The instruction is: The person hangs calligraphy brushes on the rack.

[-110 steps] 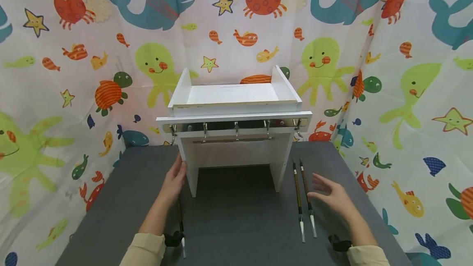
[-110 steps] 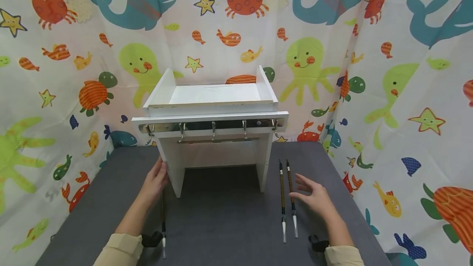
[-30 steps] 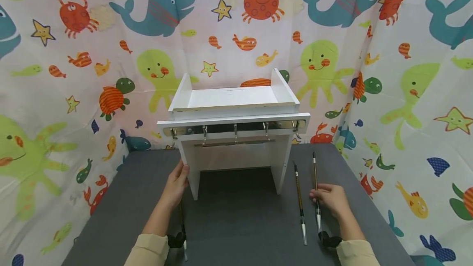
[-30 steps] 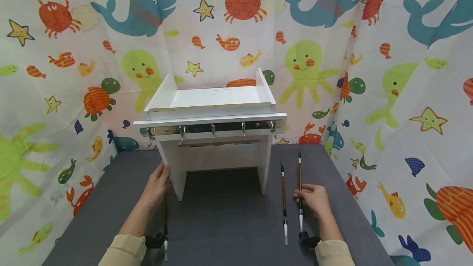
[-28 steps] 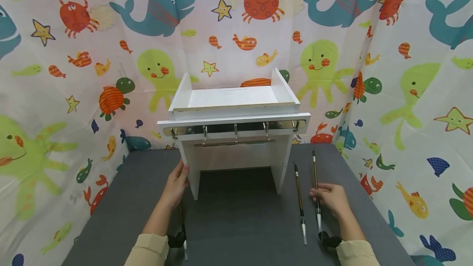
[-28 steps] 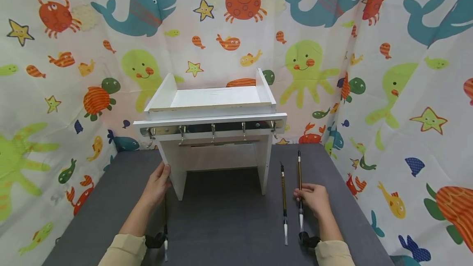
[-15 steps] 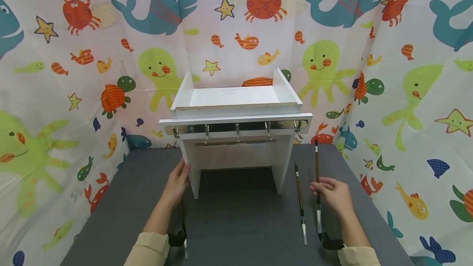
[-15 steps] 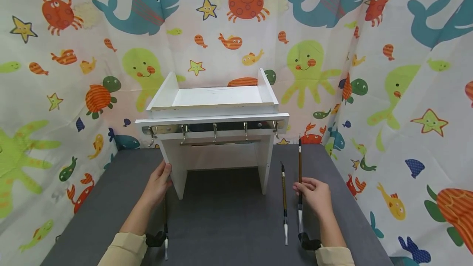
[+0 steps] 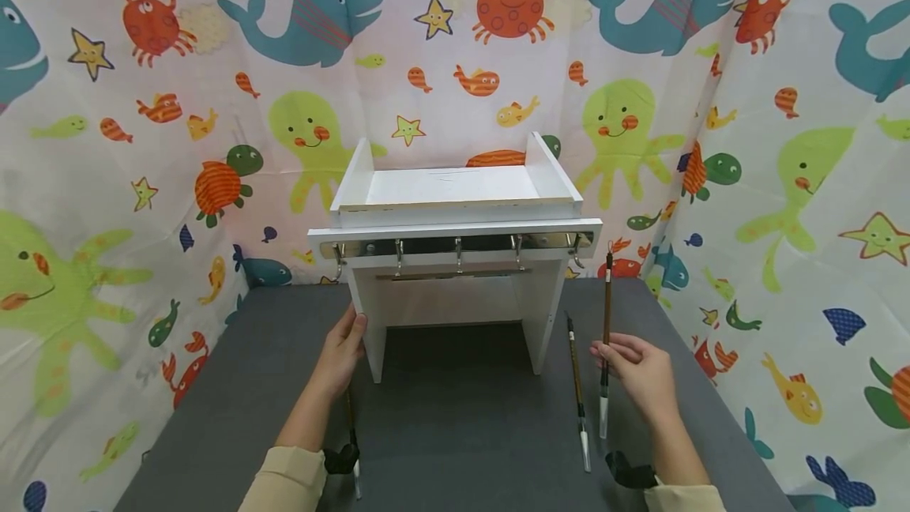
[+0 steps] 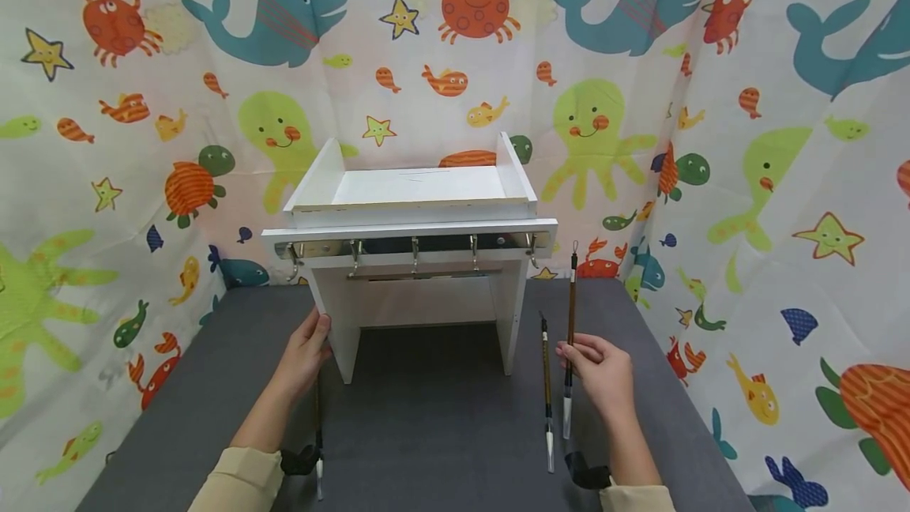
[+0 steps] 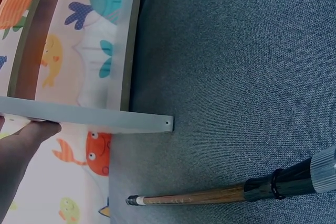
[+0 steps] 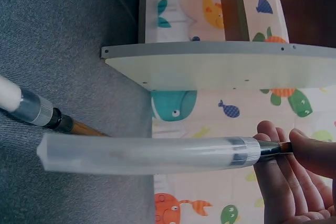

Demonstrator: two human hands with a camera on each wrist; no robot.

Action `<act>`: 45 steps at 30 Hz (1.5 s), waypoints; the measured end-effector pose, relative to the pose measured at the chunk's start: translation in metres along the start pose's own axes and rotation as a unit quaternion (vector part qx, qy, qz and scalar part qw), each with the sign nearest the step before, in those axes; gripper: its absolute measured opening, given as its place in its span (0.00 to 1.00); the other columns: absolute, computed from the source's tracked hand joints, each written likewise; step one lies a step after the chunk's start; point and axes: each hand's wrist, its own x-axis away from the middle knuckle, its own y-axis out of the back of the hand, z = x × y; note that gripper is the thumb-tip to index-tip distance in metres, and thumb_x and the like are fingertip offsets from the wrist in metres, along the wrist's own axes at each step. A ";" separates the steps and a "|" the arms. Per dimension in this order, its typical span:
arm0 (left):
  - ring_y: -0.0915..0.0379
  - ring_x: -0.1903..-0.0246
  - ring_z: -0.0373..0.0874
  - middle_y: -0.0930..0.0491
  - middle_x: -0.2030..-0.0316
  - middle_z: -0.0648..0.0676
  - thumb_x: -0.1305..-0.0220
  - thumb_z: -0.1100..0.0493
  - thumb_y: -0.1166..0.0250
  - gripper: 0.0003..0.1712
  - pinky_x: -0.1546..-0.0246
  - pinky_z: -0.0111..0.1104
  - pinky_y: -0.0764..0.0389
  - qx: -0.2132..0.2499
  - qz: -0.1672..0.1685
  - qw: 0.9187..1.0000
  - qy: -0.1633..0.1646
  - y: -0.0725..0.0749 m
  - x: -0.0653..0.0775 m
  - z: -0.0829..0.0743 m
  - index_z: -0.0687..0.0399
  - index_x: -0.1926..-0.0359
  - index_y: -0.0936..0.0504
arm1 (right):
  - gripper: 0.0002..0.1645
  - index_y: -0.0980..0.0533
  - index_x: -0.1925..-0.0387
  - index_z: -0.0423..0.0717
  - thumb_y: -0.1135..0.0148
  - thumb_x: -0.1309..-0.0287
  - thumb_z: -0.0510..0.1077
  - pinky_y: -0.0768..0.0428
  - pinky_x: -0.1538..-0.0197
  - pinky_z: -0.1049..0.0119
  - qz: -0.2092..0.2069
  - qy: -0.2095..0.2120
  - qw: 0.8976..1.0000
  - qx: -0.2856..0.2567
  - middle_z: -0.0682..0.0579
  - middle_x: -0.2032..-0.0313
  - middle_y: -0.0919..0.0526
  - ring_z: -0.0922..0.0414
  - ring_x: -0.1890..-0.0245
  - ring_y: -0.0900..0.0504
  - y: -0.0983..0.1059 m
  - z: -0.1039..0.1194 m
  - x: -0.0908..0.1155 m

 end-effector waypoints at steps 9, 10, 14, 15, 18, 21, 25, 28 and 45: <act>0.46 0.27 0.67 0.49 0.22 0.62 0.21 0.39 0.54 0.37 0.38 0.68 0.35 -0.004 -0.007 1.000 0.003 -0.001 0.000 -0.002 0.41 0.19 0.52 | 0.24 0.21 0.45 0.38 0.32 0.35 0.50 0.15 0.58 0.71 -0.017 0.020 1.000 -0.004 0.40 0.52 0.12 0.61 0.60 0.10 -0.002 0.018 0.014; 0.46 0.27 0.67 0.49 0.22 0.62 0.21 0.39 0.54 0.37 0.38 0.67 0.35 -0.004 -0.007 1.000 0.004 -0.001 0.000 -0.001 0.41 0.19 0.52 | 0.23 0.20 0.45 0.38 0.32 0.35 0.50 0.15 0.58 0.71 -0.019 0.021 1.000 -0.005 0.40 0.52 0.12 0.62 0.60 0.10 -0.003 0.021 0.016; 0.45 0.27 0.67 0.48 0.22 0.62 0.21 0.40 0.54 0.37 0.38 0.68 0.36 -0.001 -0.008 1.000 0.003 -0.001 0.000 -0.001 0.41 0.19 0.51 | 0.22 0.20 0.46 0.39 0.32 0.35 0.49 0.15 0.58 0.71 -0.024 0.026 0.999 -0.020 0.42 0.53 0.12 0.58 0.58 0.10 -0.004 0.029 0.019; 0.45 0.27 0.67 0.48 0.22 0.62 0.22 0.40 0.54 0.37 0.38 0.67 0.36 0.001 -0.008 1.000 0.004 -0.001 -0.001 -0.001 0.40 0.19 0.51 | 0.22 0.20 0.46 0.39 0.31 0.36 0.49 0.15 0.58 0.70 -0.026 0.027 0.999 -0.022 0.42 0.53 0.11 0.56 0.58 0.10 -0.004 0.031 0.020; 0.46 0.27 0.67 0.48 0.22 0.62 0.22 0.39 0.54 0.37 0.37 0.67 0.36 0.001 -0.006 1.000 0.004 -0.001 0.000 -0.001 0.40 0.19 0.51 | 0.22 0.20 0.47 0.38 0.31 0.36 0.48 0.15 0.58 0.70 -0.029 0.037 0.998 -0.028 0.42 0.54 0.11 0.55 0.58 0.10 -0.005 0.036 0.022; 0.46 0.27 0.67 0.48 0.22 0.62 0.22 0.39 0.54 0.37 0.37 0.67 0.36 -0.001 -0.007 1.000 0.006 -0.001 0.000 -0.001 0.40 0.19 0.51 | 0.21 0.20 0.48 0.37 0.31 0.37 0.47 0.15 0.58 0.70 -0.027 0.052 0.998 -0.037 0.41 0.54 0.11 0.55 0.59 0.10 -0.005 0.041 0.026; 0.46 0.27 0.66 0.48 0.22 0.61 0.22 0.38 0.53 0.37 0.37 0.67 0.36 -0.003 -0.009 1.000 0.009 -0.001 0.000 -0.001 0.38 0.19 0.51 | 0.20 0.19 0.48 0.36 0.30 0.37 0.45 0.15 0.59 0.69 -0.026 0.065 0.996 -0.053 0.43 0.55 0.11 0.56 0.60 0.10 -0.005 0.048 0.031; 0.45 0.27 0.65 0.47 0.22 0.60 0.23 0.37 0.53 0.38 0.37 0.67 0.34 -0.004 -0.010 1.000 0.012 -0.001 0.000 -0.001 0.37 0.19 0.51 | 0.20 0.19 0.49 0.37 0.30 0.37 0.45 0.14 0.59 0.68 -0.025 0.073 0.995 -0.057 0.46 0.56 0.10 0.56 0.60 0.09 -0.005 0.055 0.036; 0.50 0.25 0.63 0.51 0.20 0.55 0.23 0.38 0.53 0.37 0.35 0.66 0.39 0.008 0.003 1.000 0.002 0.000 0.002 0.000 0.34 0.19 0.52 | 0.15 0.18 0.52 0.35 0.31 0.38 0.38 0.14 0.59 0.66 0.019 0.143 0.986 -0.078 0.40 0.56 0.11 0.54 0.61 0.09 -0.018 0.080 0.060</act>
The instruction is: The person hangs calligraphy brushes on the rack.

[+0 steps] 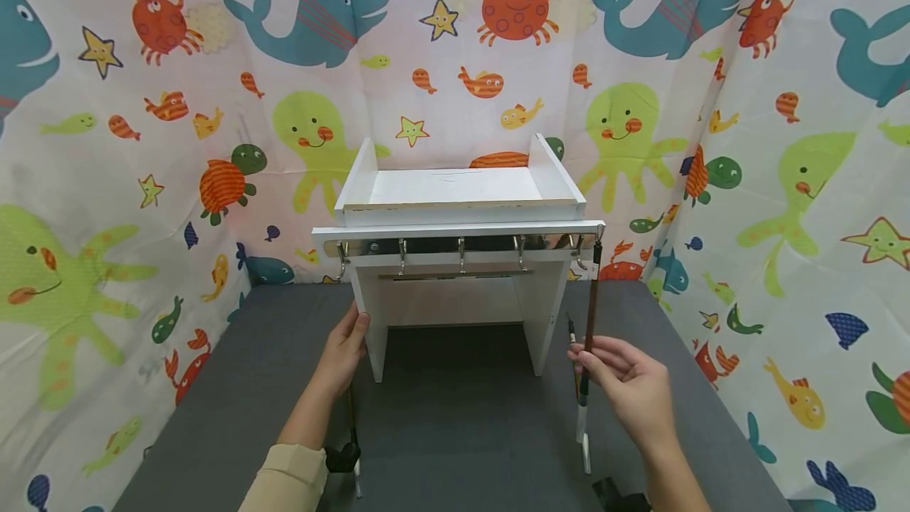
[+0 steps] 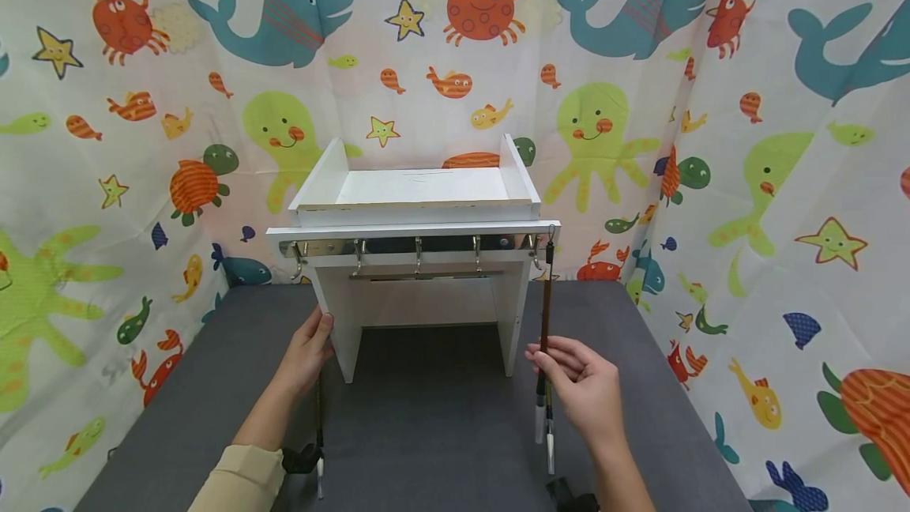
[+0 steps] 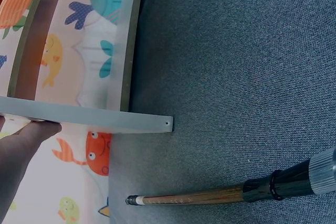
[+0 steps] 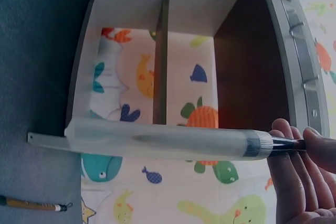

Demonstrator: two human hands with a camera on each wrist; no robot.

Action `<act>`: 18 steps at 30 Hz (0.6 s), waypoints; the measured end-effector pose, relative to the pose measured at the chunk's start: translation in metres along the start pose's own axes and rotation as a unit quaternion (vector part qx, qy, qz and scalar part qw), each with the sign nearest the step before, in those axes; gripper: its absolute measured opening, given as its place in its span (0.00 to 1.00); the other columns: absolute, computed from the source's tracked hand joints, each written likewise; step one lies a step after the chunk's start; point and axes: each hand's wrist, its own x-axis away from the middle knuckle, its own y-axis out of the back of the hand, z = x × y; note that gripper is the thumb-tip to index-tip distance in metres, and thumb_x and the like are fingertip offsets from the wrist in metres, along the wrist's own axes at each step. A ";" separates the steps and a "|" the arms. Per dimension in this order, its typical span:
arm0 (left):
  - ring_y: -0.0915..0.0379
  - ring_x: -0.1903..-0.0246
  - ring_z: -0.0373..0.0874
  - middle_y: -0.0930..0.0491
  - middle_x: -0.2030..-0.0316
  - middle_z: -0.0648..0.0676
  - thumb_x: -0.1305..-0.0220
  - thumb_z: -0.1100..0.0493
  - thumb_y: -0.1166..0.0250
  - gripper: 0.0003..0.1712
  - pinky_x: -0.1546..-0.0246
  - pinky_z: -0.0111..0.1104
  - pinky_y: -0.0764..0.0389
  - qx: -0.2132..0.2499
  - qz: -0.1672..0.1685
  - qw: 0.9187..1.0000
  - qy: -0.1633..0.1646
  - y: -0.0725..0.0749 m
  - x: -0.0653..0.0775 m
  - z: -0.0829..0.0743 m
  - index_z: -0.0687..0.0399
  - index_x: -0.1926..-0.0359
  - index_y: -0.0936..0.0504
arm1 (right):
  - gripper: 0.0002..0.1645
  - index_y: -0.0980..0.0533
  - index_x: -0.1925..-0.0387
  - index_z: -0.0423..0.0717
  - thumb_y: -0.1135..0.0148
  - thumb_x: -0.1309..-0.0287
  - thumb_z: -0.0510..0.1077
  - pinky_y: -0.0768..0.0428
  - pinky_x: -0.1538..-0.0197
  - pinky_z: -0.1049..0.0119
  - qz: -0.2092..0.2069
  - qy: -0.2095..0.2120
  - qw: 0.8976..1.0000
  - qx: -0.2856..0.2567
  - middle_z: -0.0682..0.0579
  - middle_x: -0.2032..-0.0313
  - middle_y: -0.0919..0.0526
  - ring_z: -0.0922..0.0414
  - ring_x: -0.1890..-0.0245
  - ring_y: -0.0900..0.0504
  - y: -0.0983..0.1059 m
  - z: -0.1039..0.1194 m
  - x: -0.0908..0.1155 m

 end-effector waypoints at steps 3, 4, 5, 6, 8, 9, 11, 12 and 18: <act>0.50 0.25 0.63 0.51 0.20 0.56 0.23 0.38 0.53 0.37 0.35 0.66 0.39 0.000 0.000 1.000 0.000 0.000 0.000 0.000 0.35 0.19 0.52 | 0.14 0.18 0.52 0.35 0.31 0.38 0.37 0.14 0.59 0.65 0.013 0.008 1.000 -0.008 0.40 0.57 0.11 0.55 0.61 0.09 -0.005 0.001 0.002; 0.50 0.25 0.63 0.51 0.20 0.56 0.23 0.38 0.53 0.37 0.35 0.66 0.39 0.000 0.000 1.000 0.000 0.000 0.000 0.000 0.35 0.19 0.52 | 0.14 0.18 0.52 0.35 0.31 0.38 0.37 0.14 0.59 0.64 0.018 0.012 1.000 -0.009 0.40 0.57 0.11 0.54 0.61 0.09 -0.007 0.001 0.003; 0.50 0.25 0.63 0.51 0.20 0.56 0.22 0.38 0.53 0.37 0.35 0.66 0.39 -0.001 0.000 1.000 0.000 0.000 0.000 0.000 0.35 0.19 0.52 | 0.13 0.18 0.53 0.35 0.31 0.38 0.36 0.14 0.59 0.64 0.021 0.014 1.000 -0.010 0.39 0.57 0.11 0.54 0.61 0.09 -0.009 0.001 0.004; 0.50 0.25 0.63 0.50 0.21 0.56 0.22 0.38 0.53 0.37 0.35 0.66 0.39 -0.002 0.000 1.000 0.001 0.000 0.000 0.000 0.35 0.19 0.52 | 0.13 0.19 0.53 0.35 0.31 0.38 0.36 0.13 0.59 0.64 0.025 0.016 0.999 -0.012 0.39 0.57 0.11 0.54 0.61 0.09 -0.011 0.001 0.004; 0.50 0.25 0.63 0.50 0.21 0.56 0.23 0.38 0.53 0.37 0.35 0.66 0.38 -0.006 0.000 1.000 0.002 0.000 0.001 0.000 0.34 0.19 0.52 | 0.13 0.19 0.53 0.34 0.31 0.38 0.35 0.13 0.60 0.63 0.034 0.018 0.999 -0.015 0.38 0.57 0.11 0.53 0.61 0.09 -0.014 0.000 0.006; 0.50 0.25 0.63 0.50 0.21 0.56 0.23 0.37 0.53 0.37 0.35 0.66 0.38 -0.007 -0.001 1.000 0.003 0.000 0.001 -0.001 0.34 0.19 0.52 | 0.14 0.19 0.52 0.32 0.32 0.38 0.35 0.13 0.60 0.63 0.038 0.019 0.999 -0.017 0.37 0.57 0.11 0.53 0.61 0.09 -0.016 0.000 0.006; 0.49 0.25 0.63 0.50 0.21 0.56 0.23 0.37 0.53 0.37 0.36 0.66 0.37 -0.010 -0.003 1.000 0.004 -0.001 0.002 -0.002 0.34 0.19 0.51 | 0.14 0.20 0.52 0.31 0.32 0.38 0.34 0.13 0.61 0.63 0.044 0.020 0.999 -0.022 0.36 0.58 0.12 0.55 0.61 0.09 -0.020 -0.001 0.008; 0.49 0.25 0.63 0.50 0.21 0.56 0.23 0.37 0.53 0.37 0.36 0.66 0.37 -0.011 -0.004 1.000 0.004 -0.001 0.002 -0.002 0.34 0.19 0.51 | 0.14 0.20 0.52 0.31 0.32 0.38 0.33 0.13 0.61 0.63 0.046 0.022 0.998 -0.024 0.36 0.58 0.12 0.56 0.62 0.09 -0.022 -0.001 0.008; 0.49 0.25 0.63 0.51 0.21 0.56 0.22 0.39 0.54 0.36 0.36 0.66 0.37 -0.014 -0.005 1.000 0.006 0.000 0.001 -0.002 0.35 0.19 0.52 | 0.13 0.20 0.54 0.30 0.32 0.40 0.31 0.13 0.61 0.63 0.051 0.039 0.997 -0.035 0.37 0.59 0.11 0.58 0.63 0.09 -0.031 -0.003 0.010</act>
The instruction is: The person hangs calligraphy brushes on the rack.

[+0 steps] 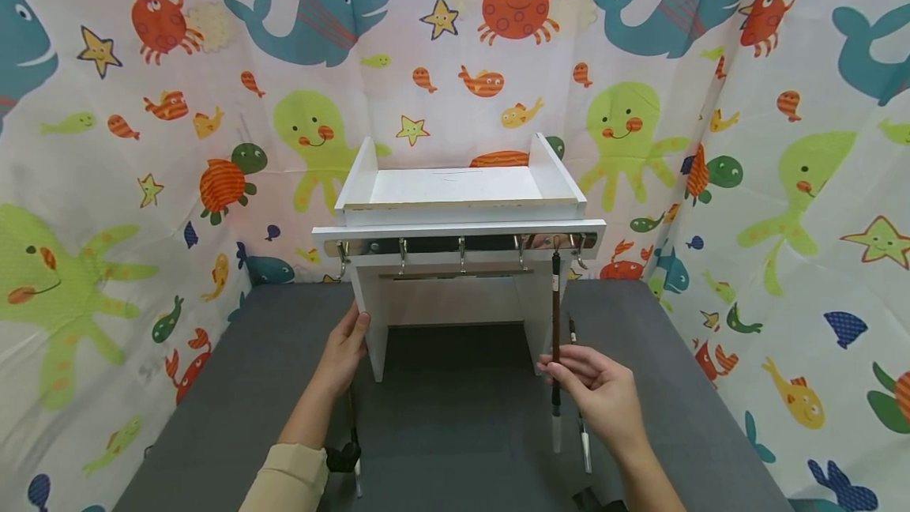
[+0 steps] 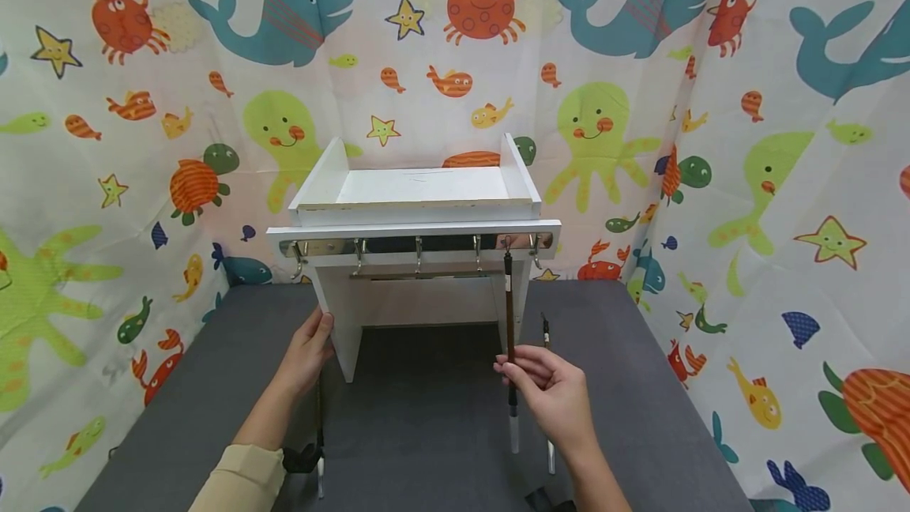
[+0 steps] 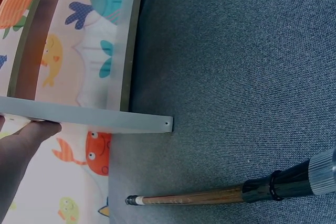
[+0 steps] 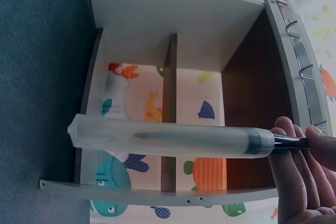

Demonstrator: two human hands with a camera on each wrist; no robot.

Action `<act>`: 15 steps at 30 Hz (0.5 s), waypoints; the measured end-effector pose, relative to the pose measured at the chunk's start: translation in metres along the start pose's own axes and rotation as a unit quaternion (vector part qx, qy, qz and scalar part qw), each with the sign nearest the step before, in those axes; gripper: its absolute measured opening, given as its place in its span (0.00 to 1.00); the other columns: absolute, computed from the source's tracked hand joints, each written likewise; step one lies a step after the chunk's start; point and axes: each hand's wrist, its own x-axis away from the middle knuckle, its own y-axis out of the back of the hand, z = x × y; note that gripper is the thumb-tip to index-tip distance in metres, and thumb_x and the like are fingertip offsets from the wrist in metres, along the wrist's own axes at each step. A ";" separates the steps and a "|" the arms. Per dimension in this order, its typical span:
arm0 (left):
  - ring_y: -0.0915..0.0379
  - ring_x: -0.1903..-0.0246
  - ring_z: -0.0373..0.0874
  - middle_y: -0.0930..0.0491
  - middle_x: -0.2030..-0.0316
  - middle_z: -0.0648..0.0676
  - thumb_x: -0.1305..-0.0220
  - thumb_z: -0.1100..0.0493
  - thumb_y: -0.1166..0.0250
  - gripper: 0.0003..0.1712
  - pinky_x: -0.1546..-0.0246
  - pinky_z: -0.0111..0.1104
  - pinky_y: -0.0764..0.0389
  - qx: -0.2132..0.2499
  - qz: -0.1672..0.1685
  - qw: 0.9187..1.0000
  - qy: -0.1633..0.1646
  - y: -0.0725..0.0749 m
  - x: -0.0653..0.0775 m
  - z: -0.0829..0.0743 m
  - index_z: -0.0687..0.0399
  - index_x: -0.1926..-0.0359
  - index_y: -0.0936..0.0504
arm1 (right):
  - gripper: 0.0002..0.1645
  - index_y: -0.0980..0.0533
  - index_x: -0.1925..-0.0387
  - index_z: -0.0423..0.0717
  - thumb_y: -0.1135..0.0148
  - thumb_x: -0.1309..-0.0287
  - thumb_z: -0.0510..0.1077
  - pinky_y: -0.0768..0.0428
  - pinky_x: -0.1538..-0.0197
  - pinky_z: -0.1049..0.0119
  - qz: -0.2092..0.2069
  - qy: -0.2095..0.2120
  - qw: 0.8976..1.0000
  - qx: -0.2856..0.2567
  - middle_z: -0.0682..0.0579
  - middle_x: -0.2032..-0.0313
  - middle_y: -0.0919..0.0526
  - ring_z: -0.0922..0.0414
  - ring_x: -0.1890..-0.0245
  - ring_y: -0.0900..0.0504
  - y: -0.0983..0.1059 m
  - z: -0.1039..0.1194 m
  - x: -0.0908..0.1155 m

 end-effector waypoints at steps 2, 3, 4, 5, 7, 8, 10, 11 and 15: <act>0.49 0.25 0.63 0.51 0.20 0.56 0.21 0.40 0.54 0.36 0.36 0.66 0.37 0.000 0.000 1.000 0.003 0.000 -0.001 0.001 0.36 0.19 0.53 | 0.13 0.20 0.54 0.30 0.32 0.40 0.31 0.13 0.62 0.62 0.004 0.001 1.000 -0.006 0.36 0.59 0.11 0.57 0.63 0.09 -0.003 -0.001 0.001; 0.49 0.25 0.63 0.51 0.20 0.56 0.21 0.40 0.55 0.36 0.36 0.66 0.37 -0.001 0.000 1.000 0.006 0.001 -0.001 0.001 0.36 0.19 0.53 | 0.13 0.20 0.54 0.30 0.32 0.40 0.30 0.13 0.61 0.62 0.007 0.001 1.000 -0.009 0.36 0.59 0.11 0.56 0.63 0.09 -0.004 -0.001 0.002; 0.49 0.25 0.63 0.51 0.20 0.56 0.21 0.40 0.55 0.36 0.36 0.66 0.37 0.000 0.001 1.000 0.008 0.001 -0.001 0.001 0.36 0.19 0.53 | 0.12 0.20 0.54 0.31 0.32 0.40 0.30 0.13 0.61 0.62 0.011 -0.001 1.000 -0.013 0.36 0.59 0.11 0.56 0.63 0.09 -0.005 -0.001 0.003; 0.49 0.25 0.64 0.51 0.20 0.56 0.21 0.41 0.55 0.36 0.36 0.66 0.37 0.000 0.001 1.000 0.009 0.001 -0.001 0.002 0.36 0.19 0.53 | 0.12 0.19 0.54 0.31 0.32 0.40 0.31 0.13 0.61 0.62 0.015 -0.005 1.000 -0.015 0.36 0.59 0.11 0.55 0.63 0.09 -0.007 -0.002 0.004; 0.50 0.25 0.64 0.52 0.20 0.56 0.21 0.41 0.55 0.36 0.36 0.66 0.38 0.002 0.003 1.000 0.011 0.001 -0.002 0.002 0.37 0.19 0.54 | 0.12 0.19 0.54 0.32 0.32 0.40 0.31 0.13 0.61 0.61 0.026 -0.012 0.999 -0.018 0.36 0.59 0.11 0.55 0.62 0.09 -0.009 -0.004 0.006; 0.50 0.25 0.64 0.52 0.20 0.56 0.21 0.41 0.55 0.36 0.36 0.66 0.38 0.002 0.004 1.000 0.011 0.001 -0.002 0.002 0.36 0.19 0.54 | 0.12 0.19 0.53 0.33 0.32 0.39 0.32 0.13 0.61 0.61 0.031 -0.016 0.999 -0.019 0.36 0.59 0.11 0.54 0.62 0.09 -0.010 -0.005 0.007; 0.49 0.25 0.64 0.51 0.20 0.56 0.21 0.41 0.55 0.36 0.36 0.66 0.38 0.000 0.004 1.000 0.009 0.001 -0.002 0.003 0.35 0.19 0.54 | 0.13 0.20 0.53 0.32 0.32 0.39 0.33 0.13 0.60 0.61 0.041 -0.023 0.999 -0.026 0.36 0.58 0.11 0.53 0.61 0.09 -0.012 -0.007 0.009; 0.49 0.25 0.64 0.51 0.20 0.56 0.21 0.40 0.55 0.36 0.36 0.66 0.38 -0.002 0.005 1.000 0.008 0.001 -0.002 0.002 0.35 0.19 0.54 | 0.13 0.20 0.53 0.32 0.32 0.39 0.33 0.13 0.60 0.61 0.045 -0.026 0.998 -0.028 0.36 0.58 0.12 0.53 0.61 0.09 -0.012 -0.008 0.010; 0.48 0.25 0.63 0.50 0.21 0.55 0.22 0.38 0.55 0.36 0.36 0.66 0.36 -0.008 0.003 1.000 0.002 0.000 0.000 0.000 0.33 0.19 0.53 | 0.14 0.21 0.52 0.28 0.33 0.38 0.33 0.13 0.59 0.60 0.059 -0.036 0.997 -0.038 0.35 0.58 0.12 0.52 0.60 0.09 -0.015 -0.012 0.013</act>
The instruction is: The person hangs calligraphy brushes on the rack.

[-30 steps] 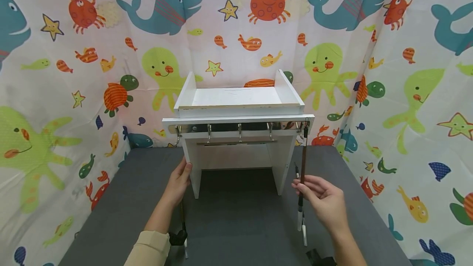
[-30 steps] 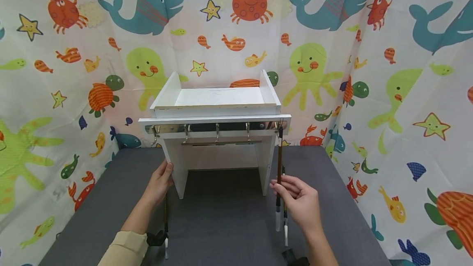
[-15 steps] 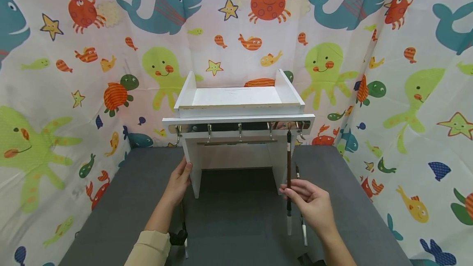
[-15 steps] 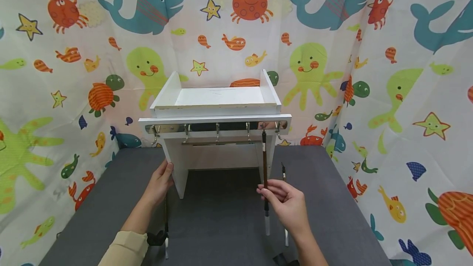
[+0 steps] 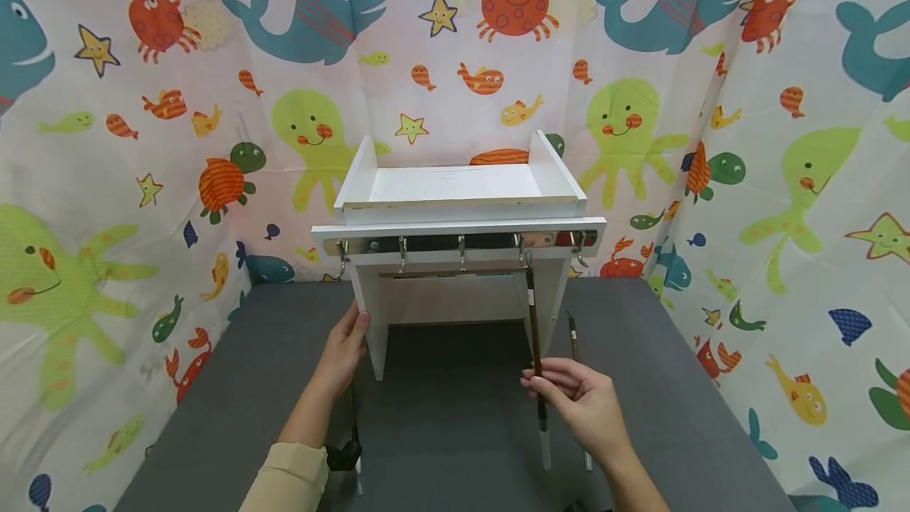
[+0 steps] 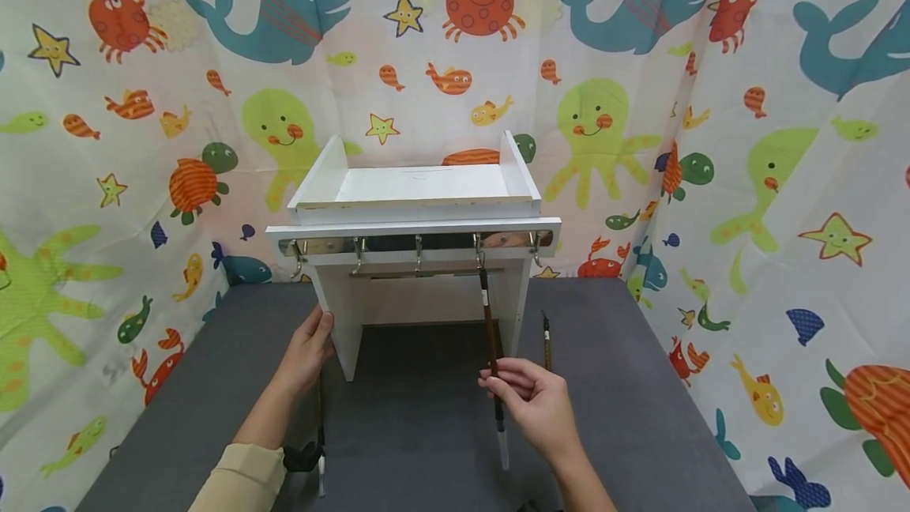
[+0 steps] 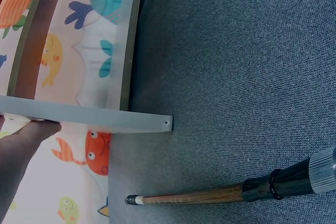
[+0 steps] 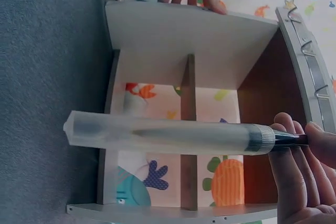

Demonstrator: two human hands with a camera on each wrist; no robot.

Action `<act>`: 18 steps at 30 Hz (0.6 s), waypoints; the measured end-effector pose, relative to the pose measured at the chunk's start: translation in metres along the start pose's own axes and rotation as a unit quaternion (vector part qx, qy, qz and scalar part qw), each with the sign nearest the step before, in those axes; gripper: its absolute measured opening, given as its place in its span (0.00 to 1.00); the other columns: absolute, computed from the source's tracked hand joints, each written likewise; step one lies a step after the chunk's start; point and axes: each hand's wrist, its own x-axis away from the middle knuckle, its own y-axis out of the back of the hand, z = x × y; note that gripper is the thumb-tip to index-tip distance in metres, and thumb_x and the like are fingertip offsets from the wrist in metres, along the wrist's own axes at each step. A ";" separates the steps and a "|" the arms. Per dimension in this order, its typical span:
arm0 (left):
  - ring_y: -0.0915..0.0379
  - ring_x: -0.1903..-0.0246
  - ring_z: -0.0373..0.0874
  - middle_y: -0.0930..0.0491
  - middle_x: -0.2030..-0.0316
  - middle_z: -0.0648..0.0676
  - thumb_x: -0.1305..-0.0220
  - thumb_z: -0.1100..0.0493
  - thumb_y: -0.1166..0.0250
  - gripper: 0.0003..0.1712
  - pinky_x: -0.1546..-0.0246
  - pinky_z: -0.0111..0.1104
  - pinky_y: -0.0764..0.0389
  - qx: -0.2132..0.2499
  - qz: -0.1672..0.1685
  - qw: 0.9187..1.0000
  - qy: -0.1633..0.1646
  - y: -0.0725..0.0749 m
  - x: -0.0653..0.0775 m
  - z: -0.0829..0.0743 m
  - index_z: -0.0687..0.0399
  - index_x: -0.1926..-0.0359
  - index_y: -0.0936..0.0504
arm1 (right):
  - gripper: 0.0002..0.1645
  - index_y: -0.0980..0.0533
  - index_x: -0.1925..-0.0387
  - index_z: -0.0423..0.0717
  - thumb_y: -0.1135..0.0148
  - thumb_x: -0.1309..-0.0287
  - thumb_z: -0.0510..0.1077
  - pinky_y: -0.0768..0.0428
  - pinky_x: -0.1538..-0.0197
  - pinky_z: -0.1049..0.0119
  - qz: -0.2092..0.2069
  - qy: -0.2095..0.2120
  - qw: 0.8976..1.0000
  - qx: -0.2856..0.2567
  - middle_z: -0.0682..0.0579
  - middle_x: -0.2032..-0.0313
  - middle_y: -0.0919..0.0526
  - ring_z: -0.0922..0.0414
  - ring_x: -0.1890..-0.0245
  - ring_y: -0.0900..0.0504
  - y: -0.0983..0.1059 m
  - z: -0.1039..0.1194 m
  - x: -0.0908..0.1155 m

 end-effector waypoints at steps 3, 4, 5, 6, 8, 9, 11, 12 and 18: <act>0.48 0.25 0.63 0.50 0.21 0.55 0.22 0.38 0.55 0.36 0.36 0.66 0.36 -0.001 -0.002 1.000 -0.003 -0.001 0.000 -0.002 0.32 0.19 0.52 | 0.16 0.22 0.51 0.27 0.33 0.37 0.33 0.13 0.59 0.61 0.005 -0.006 1.000 0.002 0.35 0.57 0.12 0.53 0.61 0.09 -0.001 -0.003 0.000; 0.48 0.25 0.63 0.49 0.21 0.55 0.22 0.37 0.55 0.36 0.36 0.66 0.36 -0.001 -0.002 1.000 -0.004 -0.001 0.000 -0.003 0.32 0.19 0.52 | 0.16 0.22 0.51 0.26 0.33 0.37 0.33 0.13 0.59 0.61 0.006 -0.008 1.000 0.001 0.35 0.57 0.12 0.54 0.61 0.09 -0.001 -0.004 0.000; 0.48 0.25 0.63 0.49 0.21 0.55 0.22 0.37 0.55 0.36 0.37 0.66 0.36 -0.002 -0.003 1.000 -0.004 -0.001 0.000 -0.003 0.32 0.20 0.51 | 0.16 0.22 0.51 0.26 0.33 0.37 0.34 0.13 0.60 0.61 0.007 -0.010 1.000 0.001 0.35 0.57 0.12 0.54 0.61 0.09 -0.002 -0.004 0.001; 0.47 0.25 0.63 0.49 0.21 0.54 0.22 0.37 0.55 0.36 0.37 0.67 0.36 -0.003 -0.004 1.000 -0.005 -0.001 0.000 -0.003 0.32 0.20 0.51 | 0.16 0.22 0.51 0.26 0.33 0.37 0.34 0.13 0.60 0.61 0.008 -0.011 1.000 0.000 0.35 0.57 0.12 0.54 0.61 0.09 -0.002 -0.005 0.001; 0.47 0.25 0.63 0.49 0.21 0.54 0.22 0.37 0.55 0.36 0.37 0.67 0.36 -0.003 -0.004 1.000 -0.005 -0.001 0.000 -0.003 0.32 0.20 0.51 | 0.16 0.22 0.51 0.27 0.33 0.37 0.34 0.13 0.60 0.61 0.008 -0.012 1.000 -0.003 0.35 0.57 0.12 0.55 0.61 0.09 -0.003 -0.005 0.000; 0.47 0.25 0.64 0.49 0.21 0.54 0.22 0.37 0.55 0.36 0.37 0.67 0.36 -0.004 -0.004 1.000 -0.005 -0.001 0.000 -0.003 0.33 0.19 0.51 | 0.16 0.22 0.51 0.26 0.33 0.37 0.34 0.13 0.60 0.60 0.009 -0.013 1.000 -0.006 0.35 0.57 0.12 0.55 0.61 0.09 -0.003 -0.005 0.000; 0.47 0.25 0.63 0.49 0.21 0.54 0.22 0.38 0.55 0.36 0.37 0.67 0.36 -0.003 -0.003 1.000 -0.005 0.000 0.000 -0.002 0.33 0.19 0.51 | 0.15 0.21 0.51 0.28 0.33 0.37 0.34 0.13 0.60 0.60 0.009 -0.015 1.000 -0.010 0.35 0.57 0.12 0.54 0.60 0.09 -0.004 -0.006 -0.001; 0.47 0.25 0.63 0.49 0.21 0.54 0.22 0.38 0.55 0.35 0.37 0.67 0.36 -0.002 -0.003 1.000 -0.005 0.000 -0.001 -0.002 0.33 0.19 0.51 | 0.15 0.21 0.51 0.28 0.33 0.37 0.33 0.13 0.60 0.60 0.009 -0.016 1.000 -0.012 0.35 0.57 0.12 0.54 0.60 0.09 -0.004 -0.006 -0.002; 0.48 0.25 0.63 0.51 0.20 0.55 0.21 0.40 0.56 0.35 0.36 0.66 0.37 -0.002 0.000 1.000 0.008 0.000 -0.001 -0.004 0.34 0.19 0.53 | 0.17 0.22 0.50 0.28 0.33 0.37 0.35 0.13 0.60 0.59 0.008 -0.028 0.999 -0.017 0.35 0.57 0.12 0.53 0.60 0.09 -0.005 -0.010 -0.007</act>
